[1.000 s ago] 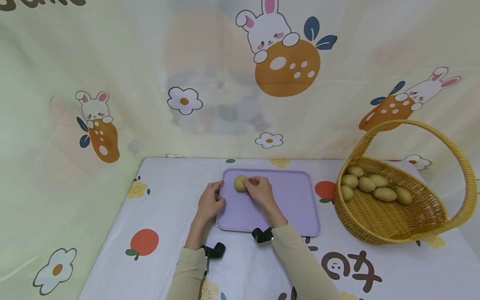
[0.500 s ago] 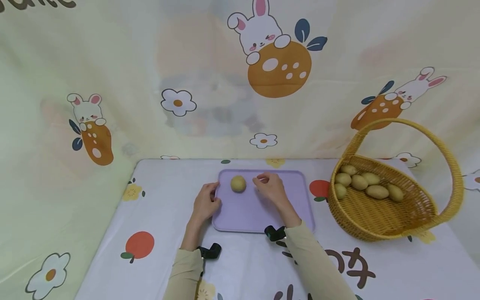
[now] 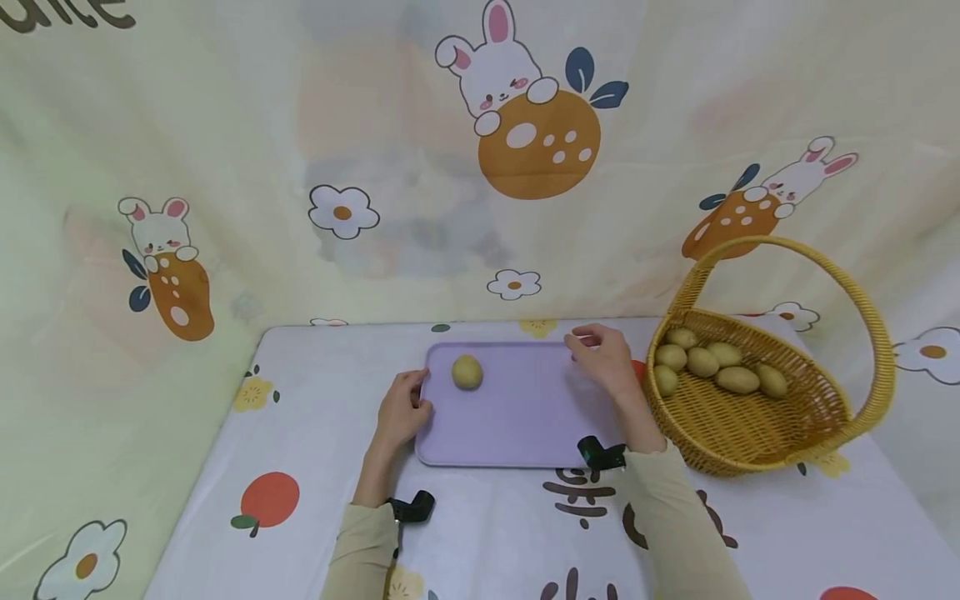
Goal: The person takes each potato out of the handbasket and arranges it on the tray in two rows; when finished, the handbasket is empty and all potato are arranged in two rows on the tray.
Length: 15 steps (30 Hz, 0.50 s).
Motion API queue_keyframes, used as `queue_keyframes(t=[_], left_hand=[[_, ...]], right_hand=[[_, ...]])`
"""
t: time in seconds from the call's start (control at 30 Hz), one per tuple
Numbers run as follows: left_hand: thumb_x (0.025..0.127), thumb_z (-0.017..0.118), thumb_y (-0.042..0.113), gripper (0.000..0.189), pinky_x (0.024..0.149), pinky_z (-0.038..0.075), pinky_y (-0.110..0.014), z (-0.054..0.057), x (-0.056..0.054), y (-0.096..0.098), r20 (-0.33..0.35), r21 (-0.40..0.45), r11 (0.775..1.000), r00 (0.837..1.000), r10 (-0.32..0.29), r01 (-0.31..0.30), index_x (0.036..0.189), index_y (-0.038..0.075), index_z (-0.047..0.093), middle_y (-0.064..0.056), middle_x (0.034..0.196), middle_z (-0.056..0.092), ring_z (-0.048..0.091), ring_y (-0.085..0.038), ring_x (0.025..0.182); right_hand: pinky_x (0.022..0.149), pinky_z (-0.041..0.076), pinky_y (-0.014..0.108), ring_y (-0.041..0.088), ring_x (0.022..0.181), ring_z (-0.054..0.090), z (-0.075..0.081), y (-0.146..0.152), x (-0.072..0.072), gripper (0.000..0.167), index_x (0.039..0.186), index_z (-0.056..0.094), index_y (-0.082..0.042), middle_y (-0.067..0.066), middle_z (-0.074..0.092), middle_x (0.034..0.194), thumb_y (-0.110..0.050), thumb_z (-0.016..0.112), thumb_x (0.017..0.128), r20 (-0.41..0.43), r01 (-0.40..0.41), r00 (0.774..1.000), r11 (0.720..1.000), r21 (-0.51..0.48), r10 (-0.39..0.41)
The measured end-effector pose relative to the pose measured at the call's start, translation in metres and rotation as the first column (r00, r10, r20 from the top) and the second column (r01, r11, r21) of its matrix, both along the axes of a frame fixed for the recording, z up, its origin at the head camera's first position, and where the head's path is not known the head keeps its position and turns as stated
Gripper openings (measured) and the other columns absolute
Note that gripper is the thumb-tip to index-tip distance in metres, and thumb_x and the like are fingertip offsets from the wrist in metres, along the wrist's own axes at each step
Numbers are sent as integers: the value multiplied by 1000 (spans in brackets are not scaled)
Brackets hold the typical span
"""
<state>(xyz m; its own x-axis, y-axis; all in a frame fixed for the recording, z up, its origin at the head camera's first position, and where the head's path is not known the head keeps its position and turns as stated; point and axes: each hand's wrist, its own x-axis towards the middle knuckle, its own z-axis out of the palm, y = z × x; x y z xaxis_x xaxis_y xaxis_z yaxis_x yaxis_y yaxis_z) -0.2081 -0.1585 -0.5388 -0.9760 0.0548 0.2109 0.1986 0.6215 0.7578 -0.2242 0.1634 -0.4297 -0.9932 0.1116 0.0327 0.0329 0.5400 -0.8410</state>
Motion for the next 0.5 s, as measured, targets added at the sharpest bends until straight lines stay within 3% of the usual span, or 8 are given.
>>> queue_keyframes(t=[0.13,0.23,0.4,0.5], left_hand=[[76,60,0,56,77,49,-41,-1,0,0,17,12,1000,1000,10,-10,132,-2,59,-19,124,58,65,-27,86],[76,60,0,56,77,50,-41,-1,0,0,12,8,1000,1000,5,-5,132,-3,59,-20,124,58,64,-27,86],[77,61,-1,56,78,50,-41,-1,0,0,10,2,1000,1000,2,-2,132,-3,59,-20,125,57,64,-27,88],[77,61,0,56,78,50,-40,-1,-1,0,12,-2,1000,1000,3,-3,133,-3,58,-20,125,57,64,-27,88]], right_hand=[[61,47,18,8,67,66,4,27,3,39,121,63,9,28,66,103,-19,60,95,-7,47,999,998,-48,-47],[61,48,17,-2,62,60,3,46,6,41,123,61,9,21,67,95,-20,60,95,15,101,995,989,-108,-99],[60,50,18,-4,61,60,-1,74,13,44,126,58,10,-2,63,80,-22,59,96,63,167,985,970,-179,-158],[60,51,20,0,64,62,-3,86,17,43,125,59,10,-7,62,77,-22,59,96,57,199,980,957,-212,-192]])
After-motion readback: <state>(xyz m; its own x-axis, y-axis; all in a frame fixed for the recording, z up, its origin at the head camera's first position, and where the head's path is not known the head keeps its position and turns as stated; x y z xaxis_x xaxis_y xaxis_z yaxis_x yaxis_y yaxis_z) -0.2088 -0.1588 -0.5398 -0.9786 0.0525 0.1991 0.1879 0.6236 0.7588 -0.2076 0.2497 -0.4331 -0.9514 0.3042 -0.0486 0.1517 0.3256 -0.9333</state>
